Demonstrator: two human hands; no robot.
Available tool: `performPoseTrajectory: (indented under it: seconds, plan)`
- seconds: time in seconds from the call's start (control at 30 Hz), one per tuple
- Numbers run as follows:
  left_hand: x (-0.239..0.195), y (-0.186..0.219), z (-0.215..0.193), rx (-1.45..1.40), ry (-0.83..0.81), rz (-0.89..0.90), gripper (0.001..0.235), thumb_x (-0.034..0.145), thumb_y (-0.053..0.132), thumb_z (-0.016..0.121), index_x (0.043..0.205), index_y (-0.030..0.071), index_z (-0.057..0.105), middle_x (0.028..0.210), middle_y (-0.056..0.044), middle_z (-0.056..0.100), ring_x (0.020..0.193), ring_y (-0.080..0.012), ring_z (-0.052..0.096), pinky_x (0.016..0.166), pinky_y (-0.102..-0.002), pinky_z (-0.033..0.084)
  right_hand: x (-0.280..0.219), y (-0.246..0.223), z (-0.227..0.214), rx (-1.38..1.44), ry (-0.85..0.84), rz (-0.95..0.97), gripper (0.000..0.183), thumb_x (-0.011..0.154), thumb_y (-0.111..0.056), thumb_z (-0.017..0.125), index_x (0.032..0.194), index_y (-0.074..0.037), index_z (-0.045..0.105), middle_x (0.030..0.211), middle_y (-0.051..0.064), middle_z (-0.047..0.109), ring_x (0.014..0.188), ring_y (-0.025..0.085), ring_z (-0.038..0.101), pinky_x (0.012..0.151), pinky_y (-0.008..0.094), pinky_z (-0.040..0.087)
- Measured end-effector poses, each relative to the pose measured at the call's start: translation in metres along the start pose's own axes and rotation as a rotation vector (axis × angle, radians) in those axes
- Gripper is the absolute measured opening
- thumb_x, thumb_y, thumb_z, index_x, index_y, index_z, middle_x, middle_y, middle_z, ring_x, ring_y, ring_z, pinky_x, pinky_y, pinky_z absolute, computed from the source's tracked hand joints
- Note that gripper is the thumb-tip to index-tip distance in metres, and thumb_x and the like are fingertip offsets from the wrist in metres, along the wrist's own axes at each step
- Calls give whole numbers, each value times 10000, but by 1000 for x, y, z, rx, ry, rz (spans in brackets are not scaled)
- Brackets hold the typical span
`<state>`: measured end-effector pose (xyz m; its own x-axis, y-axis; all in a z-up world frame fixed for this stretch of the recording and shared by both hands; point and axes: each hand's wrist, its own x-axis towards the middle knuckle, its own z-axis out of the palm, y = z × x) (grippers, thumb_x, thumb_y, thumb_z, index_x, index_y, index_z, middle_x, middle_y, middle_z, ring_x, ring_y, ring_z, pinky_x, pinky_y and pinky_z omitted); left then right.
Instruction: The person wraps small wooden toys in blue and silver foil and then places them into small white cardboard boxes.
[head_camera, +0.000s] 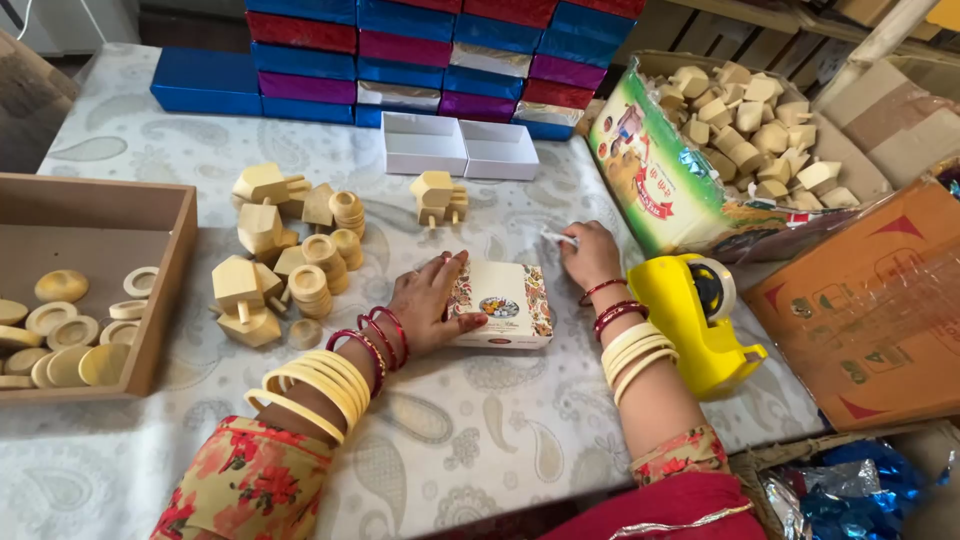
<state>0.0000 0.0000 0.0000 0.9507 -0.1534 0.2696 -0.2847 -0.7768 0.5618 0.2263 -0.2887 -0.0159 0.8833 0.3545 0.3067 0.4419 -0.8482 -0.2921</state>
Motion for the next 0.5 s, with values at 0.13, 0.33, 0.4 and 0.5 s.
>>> performPoseTrajectory:
  seconds: [0.13,0.33,0.4,0.5]
  plan:
    - [-2,-2,6,6,59,-14,1032,815,753,559,1568,89,320,1528,-248,414,1439,-409,404,1167,-568,277,-12,-31,-33,-69,167,-25,243,919,-125,716,1160,-161,713,1162,119,677,1149,356,623,1012,474,509]
    - [7,-17,3,-242,223,-139,893,936,609,605,1525,0,320,1475,-285,406,1313,-431,496,1084,-487,413,-49,-117,-130,253,529,-409,328,895,-90,738,1208,-22,664,1229,143,670,1185,344,600,1059,445,456]
    - [15,-26,11,-416,330,-150,698,930,410,622,1469,11,428,1396,-239,506,1218,-354,609,1043,-430,495,-75,-147,-164,291,668,-466,249,973,-81,714,1212,-30,664,1275,130,668,1268,324,581,1116,441,453]
    - [28,-42,23,-358,251,-253,561,928,247,642,1416,11,498,1257,-216,604,1095,-327,654,942,-428,532,-115,-168,-178,308,697,-488,158,975,-69,665,1131,-82,680,1224,85,682,1247,278,612,1083,419,455]
